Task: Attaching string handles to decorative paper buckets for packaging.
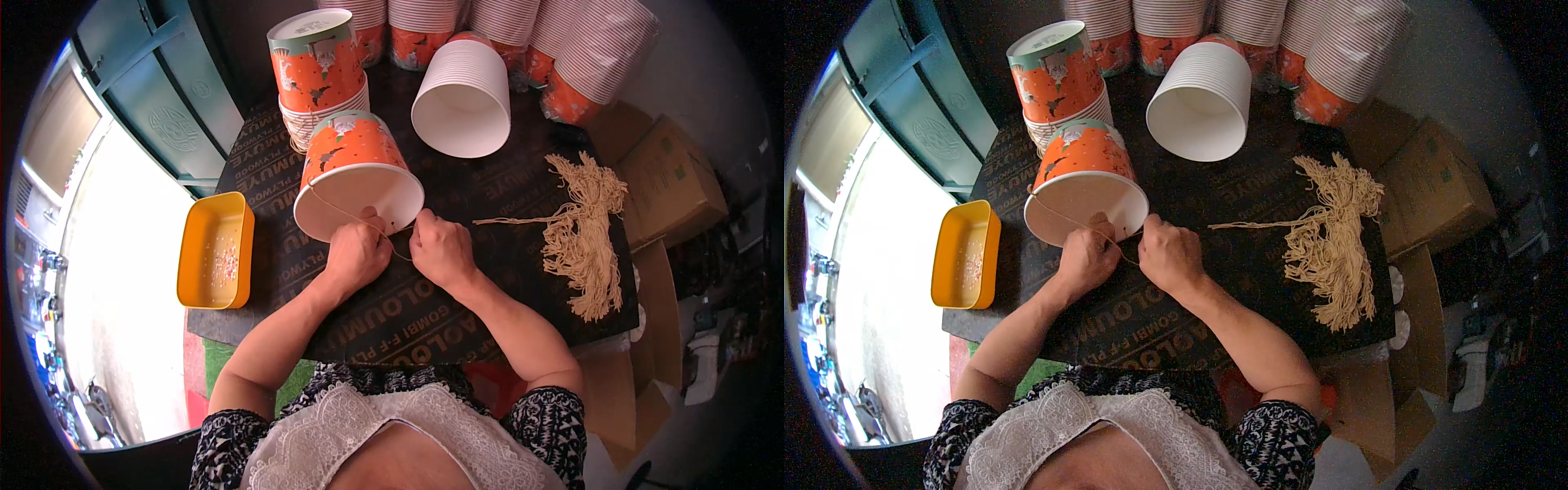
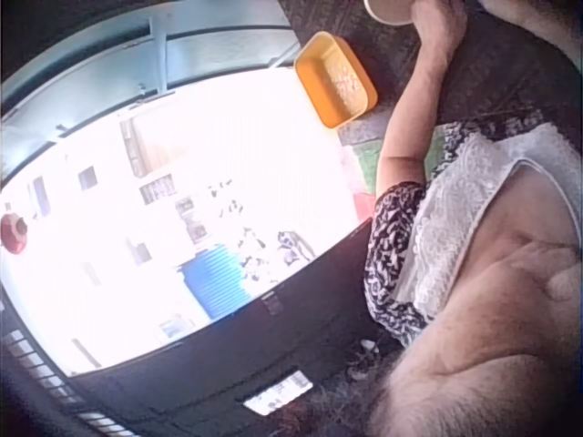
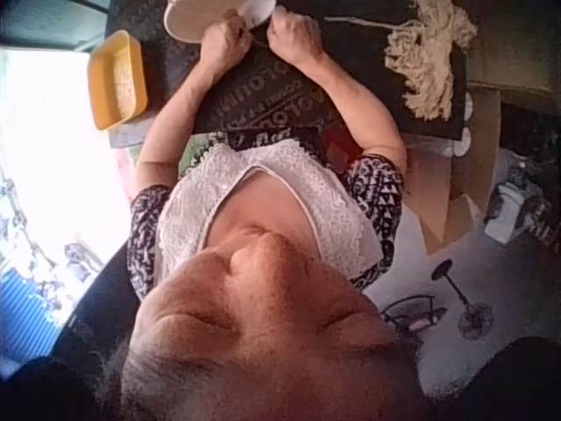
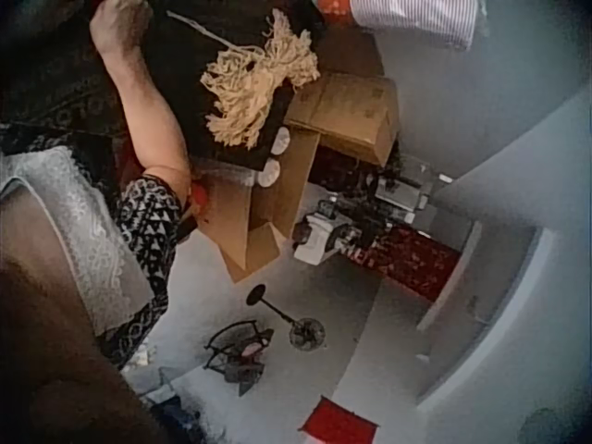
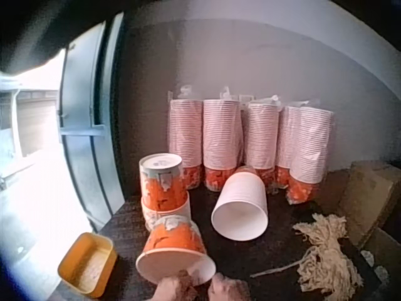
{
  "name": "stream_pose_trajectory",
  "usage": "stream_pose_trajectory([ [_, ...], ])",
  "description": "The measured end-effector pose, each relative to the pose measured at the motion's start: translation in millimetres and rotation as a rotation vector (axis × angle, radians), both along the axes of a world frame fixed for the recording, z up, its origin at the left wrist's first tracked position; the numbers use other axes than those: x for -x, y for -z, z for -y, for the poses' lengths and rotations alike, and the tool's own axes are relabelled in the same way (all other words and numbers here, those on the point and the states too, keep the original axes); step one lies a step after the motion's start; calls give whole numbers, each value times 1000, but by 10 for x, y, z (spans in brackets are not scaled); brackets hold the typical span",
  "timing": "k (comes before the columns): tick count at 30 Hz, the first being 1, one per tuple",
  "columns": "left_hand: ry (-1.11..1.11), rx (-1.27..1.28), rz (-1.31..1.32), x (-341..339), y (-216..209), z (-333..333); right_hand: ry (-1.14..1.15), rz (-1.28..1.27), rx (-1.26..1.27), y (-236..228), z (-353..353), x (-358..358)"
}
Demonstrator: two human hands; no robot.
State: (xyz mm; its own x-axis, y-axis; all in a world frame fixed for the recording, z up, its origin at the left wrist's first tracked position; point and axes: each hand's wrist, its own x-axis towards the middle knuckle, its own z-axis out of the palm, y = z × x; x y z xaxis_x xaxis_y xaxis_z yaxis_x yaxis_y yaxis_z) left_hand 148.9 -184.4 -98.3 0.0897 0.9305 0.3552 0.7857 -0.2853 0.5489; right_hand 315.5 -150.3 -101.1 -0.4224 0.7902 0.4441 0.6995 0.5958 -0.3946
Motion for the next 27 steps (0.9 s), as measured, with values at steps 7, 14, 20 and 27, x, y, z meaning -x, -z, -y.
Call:
stream_pose_trajectory([
  [7, -16, -24, 4, 6, -9, 1, -27, -65, 46, 52, -45, -18],
  [14, 17, -47, -25, 123, 48, -6, -83, -301, 321, -97, -98, -64],
  [20, 106, -109, -14, 91, -51, 33, -33, -321, 253, 76, -231, -48],
  [27, 436, -309, 277, 36, -568, 325, -62, -896, 787, -216, -214, -77],
])
